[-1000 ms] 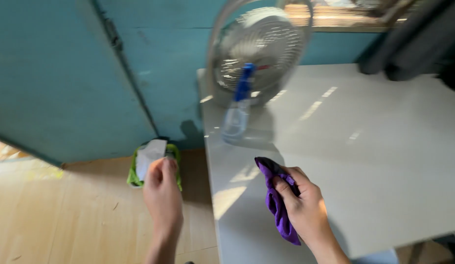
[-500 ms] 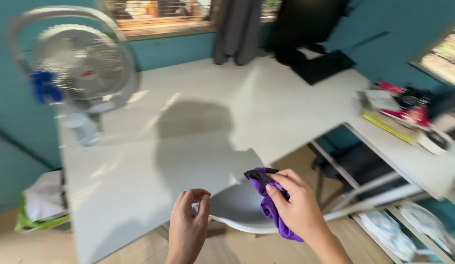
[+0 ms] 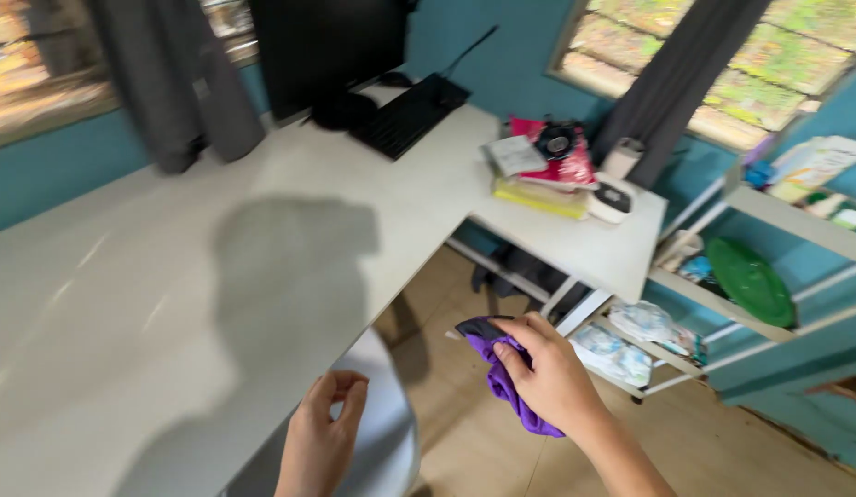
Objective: The person clears a cluttered desk by moving a stack of notebooks, a fan, and a cup. They then wipe the desk surface with a purple cloth and a spray bottle, clean around the keyboard, and finally return the items to the desk.
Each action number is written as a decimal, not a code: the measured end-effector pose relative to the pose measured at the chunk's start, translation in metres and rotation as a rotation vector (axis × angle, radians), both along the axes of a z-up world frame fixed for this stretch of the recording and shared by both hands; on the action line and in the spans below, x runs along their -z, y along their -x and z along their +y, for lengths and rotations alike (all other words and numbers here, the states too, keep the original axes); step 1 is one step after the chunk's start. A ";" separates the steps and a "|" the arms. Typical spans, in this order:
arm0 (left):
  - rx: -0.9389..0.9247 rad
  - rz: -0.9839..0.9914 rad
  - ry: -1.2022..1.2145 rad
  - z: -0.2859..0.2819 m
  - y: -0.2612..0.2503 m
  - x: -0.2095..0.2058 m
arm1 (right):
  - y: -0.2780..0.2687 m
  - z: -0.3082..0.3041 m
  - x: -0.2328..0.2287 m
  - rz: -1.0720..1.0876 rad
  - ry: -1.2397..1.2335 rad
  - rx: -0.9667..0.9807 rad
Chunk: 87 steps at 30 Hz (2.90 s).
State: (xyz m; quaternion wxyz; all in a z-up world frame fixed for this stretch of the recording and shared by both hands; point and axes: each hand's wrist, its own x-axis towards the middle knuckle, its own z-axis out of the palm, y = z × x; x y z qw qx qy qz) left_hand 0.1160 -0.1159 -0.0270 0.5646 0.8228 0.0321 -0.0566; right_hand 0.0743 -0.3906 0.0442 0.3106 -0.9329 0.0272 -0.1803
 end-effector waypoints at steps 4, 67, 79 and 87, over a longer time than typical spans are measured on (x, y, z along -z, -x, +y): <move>0.093 -0.015 0.032 -0.044 -0.060 0.006 | -0.035 -0.058 -0.005 -0.028 0.038 0.197; 0.161 0.536 0.100 -0.540 -0.561 0.057 | -0.524 -0.557 0.193 0.537 -0.225 0.779; 0.160 0.619 0.329 -0.543 -0.543 0.057 | -0.541 -0.556 0.179 0.570 -0.699 0.727; 0.101 0.626 0.394 -0.543 -0.523 0.046 | -0.539 -0.557 0.194 0.408 -0.718 0.615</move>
